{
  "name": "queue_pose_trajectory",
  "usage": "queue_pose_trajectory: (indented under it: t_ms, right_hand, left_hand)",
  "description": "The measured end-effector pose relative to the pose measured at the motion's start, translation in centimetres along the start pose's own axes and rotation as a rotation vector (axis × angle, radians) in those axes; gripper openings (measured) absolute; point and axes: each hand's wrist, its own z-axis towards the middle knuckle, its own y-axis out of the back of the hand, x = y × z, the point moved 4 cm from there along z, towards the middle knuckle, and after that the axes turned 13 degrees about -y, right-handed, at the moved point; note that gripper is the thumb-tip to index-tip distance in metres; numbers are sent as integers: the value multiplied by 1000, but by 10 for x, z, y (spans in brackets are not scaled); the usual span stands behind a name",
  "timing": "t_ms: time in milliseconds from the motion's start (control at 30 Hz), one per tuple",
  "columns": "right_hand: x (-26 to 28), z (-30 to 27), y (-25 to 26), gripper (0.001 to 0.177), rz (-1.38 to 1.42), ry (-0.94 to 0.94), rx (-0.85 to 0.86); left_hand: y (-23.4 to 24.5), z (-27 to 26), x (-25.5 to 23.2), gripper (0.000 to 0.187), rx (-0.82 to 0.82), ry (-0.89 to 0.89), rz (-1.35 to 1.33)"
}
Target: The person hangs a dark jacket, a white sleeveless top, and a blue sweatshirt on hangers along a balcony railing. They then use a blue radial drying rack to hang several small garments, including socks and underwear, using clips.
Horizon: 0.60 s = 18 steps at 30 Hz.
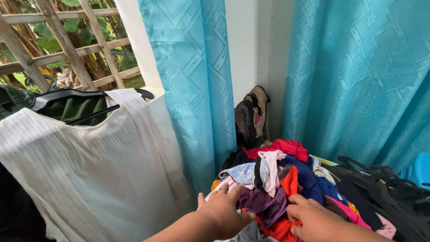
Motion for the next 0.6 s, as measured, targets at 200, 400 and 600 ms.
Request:
queue_pose_trajectory:
  t_ms: [200,400,600]
  right_hand:
    - [-6,26,8,25,204,-201,-121]
    - [24,39,80,31,538,-225,-363]
    - [97,11,135,30,1230,49,-234]
  left_hand:
    - [5,15,11,85,31,-34,-70]
    - [17,35,6,92,-151,-287,-237]
    - [35,40,-8,99,-285,-340,-449]
